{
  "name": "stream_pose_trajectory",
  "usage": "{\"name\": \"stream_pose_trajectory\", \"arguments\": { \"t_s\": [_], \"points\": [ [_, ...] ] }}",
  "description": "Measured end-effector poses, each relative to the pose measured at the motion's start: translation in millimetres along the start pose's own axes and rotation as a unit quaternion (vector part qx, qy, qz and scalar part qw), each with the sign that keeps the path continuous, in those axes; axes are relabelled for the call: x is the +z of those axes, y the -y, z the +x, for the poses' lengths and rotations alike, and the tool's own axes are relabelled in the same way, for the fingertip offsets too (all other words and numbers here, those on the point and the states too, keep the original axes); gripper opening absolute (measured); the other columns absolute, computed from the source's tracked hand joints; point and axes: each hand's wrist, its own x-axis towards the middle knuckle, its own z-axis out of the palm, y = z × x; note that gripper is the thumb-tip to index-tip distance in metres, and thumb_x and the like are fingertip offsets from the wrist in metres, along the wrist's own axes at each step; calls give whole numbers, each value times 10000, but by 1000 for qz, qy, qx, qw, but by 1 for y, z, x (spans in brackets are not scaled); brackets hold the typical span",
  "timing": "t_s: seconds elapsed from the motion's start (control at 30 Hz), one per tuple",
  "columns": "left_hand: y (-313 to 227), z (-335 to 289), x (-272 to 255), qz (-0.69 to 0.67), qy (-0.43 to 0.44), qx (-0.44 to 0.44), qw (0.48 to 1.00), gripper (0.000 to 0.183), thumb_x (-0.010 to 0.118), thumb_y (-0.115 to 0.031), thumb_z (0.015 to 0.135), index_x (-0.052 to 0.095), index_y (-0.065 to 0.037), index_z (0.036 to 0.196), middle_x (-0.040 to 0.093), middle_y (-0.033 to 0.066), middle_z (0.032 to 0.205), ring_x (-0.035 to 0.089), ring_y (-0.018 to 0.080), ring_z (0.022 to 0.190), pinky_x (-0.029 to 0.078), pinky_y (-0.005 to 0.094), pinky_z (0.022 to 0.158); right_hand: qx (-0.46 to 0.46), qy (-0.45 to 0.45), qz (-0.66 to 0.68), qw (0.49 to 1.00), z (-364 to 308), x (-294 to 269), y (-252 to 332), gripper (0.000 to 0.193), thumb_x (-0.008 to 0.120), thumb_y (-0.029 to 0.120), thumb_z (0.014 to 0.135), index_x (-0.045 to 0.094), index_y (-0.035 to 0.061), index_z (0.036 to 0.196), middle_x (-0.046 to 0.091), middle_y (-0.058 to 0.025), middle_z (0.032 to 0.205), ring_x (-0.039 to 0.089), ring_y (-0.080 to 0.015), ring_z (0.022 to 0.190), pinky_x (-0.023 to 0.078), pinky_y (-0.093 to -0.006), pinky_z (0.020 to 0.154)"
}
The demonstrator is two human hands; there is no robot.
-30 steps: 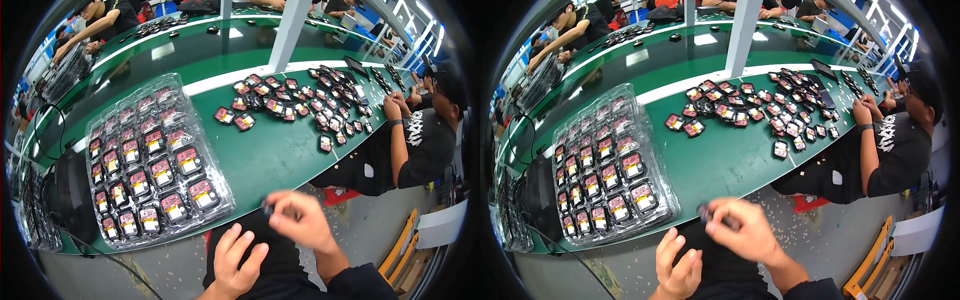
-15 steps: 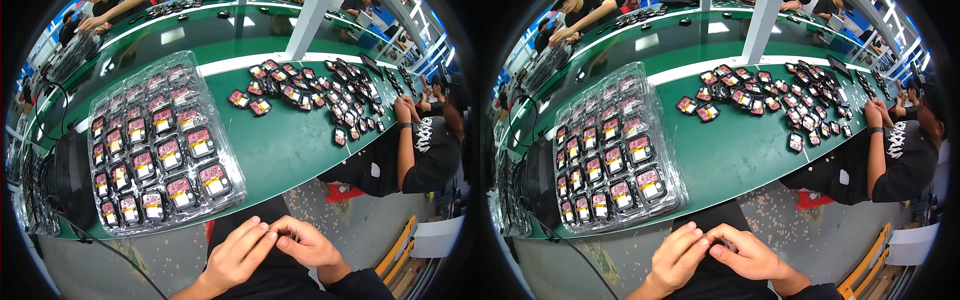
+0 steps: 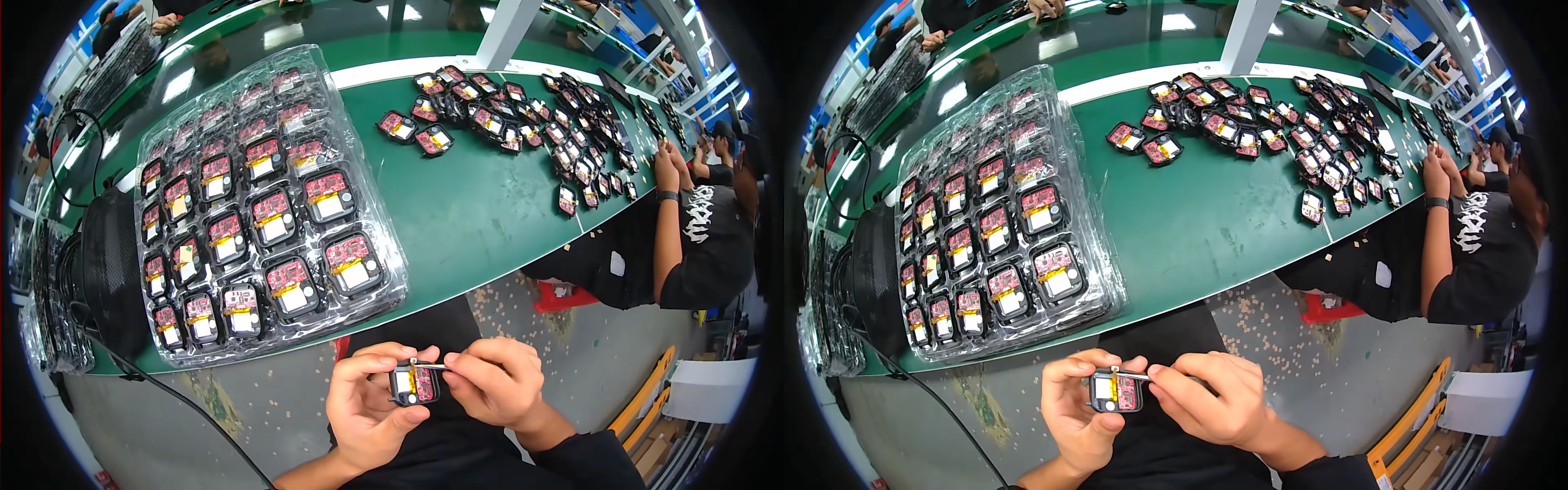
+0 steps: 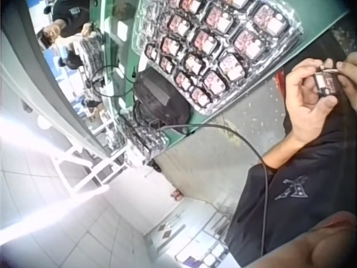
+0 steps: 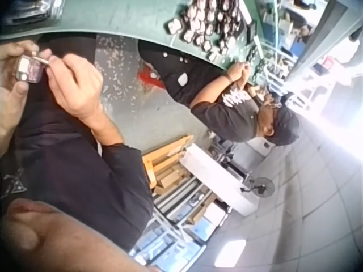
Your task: The person is assembling electronic components, specifically placing small parts into cases using a tool.
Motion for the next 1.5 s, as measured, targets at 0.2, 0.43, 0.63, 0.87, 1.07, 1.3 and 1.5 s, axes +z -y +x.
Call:
{"name": "stream_pose_trajectory", "arguments": {
  "t_s": [0.2, 0.43, 0.63, 0.87, 1.07, 1.3, 1.5],
  "points": [
    [1, -3, -2, 2, -2, -20, 1000, 588, 849, -30, 863, 480, -20, 1321, 543, 206, 1342, 618, 409, 1288, 545, 509, 1096, -61, 17, -72, 995, -5, 0, -1, 245, 870, 83, 776, 771, 46, 996, 684, -68, 857, 624, -170, 572, 469, -280, 499],
    [-3, 0, 2, 33, -57, -56, 996, 663, 907, -283, 831, 498, -33, 1289, 576, 212, 1308, 680, 399, 1189, 591, 510, 1030, 13, 13, 37, 999, 1, 2, -6, 207, 854, 64, 788, 763, 33, 971, 706, -64, 835, 674, -185, 623, 511, -284, 521],
    [-4, 2, 3, 51, -62, -50, 995, 668, 910, -277, 825, 518, -14, 1297, 559, 243, 1359, 674, 401, 1189, 593, 535, 1035, 29, 35, 57, 997, 4, 2, -8, 235, 854, 35, 761, 752, 24, 972, 694, -60, 825, 681, -193, 641, 529, -291, 530],
    [-9, 2, 7, 68, -84, -54, 993, 667, 904, -301, 828, 540, -4, 1302, 552, 250, 1373, 661, 356, 1201, 600, 542, 1026, -18, 3, -16, 1000, -1, 7, -6, 299, 875, 52, 725, 759, 33, 1000, 671, -45, 821, 658, -183, 632, 534, -299, 537],
    [-8, 2, 7, 79, -91, -53, 991, 667, 906, -306, 827, 548, 0, 1300, 553, 252, 1371, 658, 332, 1194, 600, 540, 1028, -23, 16, -30, 999, -2, 5, -6, 290, 875, 56, 733, 758, 34, 997, 672, -45, 831, 658, -178, 640, 541, -293, 544],
    [-8, 1, 8, 87, -93, -61, 990, 649, 907, -276, 828, 558, -2, 1301, 548, 255, 1390, 662, 352, 1195, 596, 530, 1031, -25, -4, -34, 999, -6, 10, -6, 281, 871, 72, 753, 762, 38, 1009, 669, -41, 829, 647, -169, 629, 518, -286, 528],
    [-11, 1, 3, 62, -10, -10, 998, 590, 795, 116, 847, 541, 28, 1372, 453, 253, 1498, 603, 435, 1310, 571, 493, 1082, -51, 11, -70, 996, -3, 7, -5, 220, 834, 103, 806, 767, 32, 1004, 667, -32, 827, 613, -139, 573, 476, -275, 487]
  ]
}}
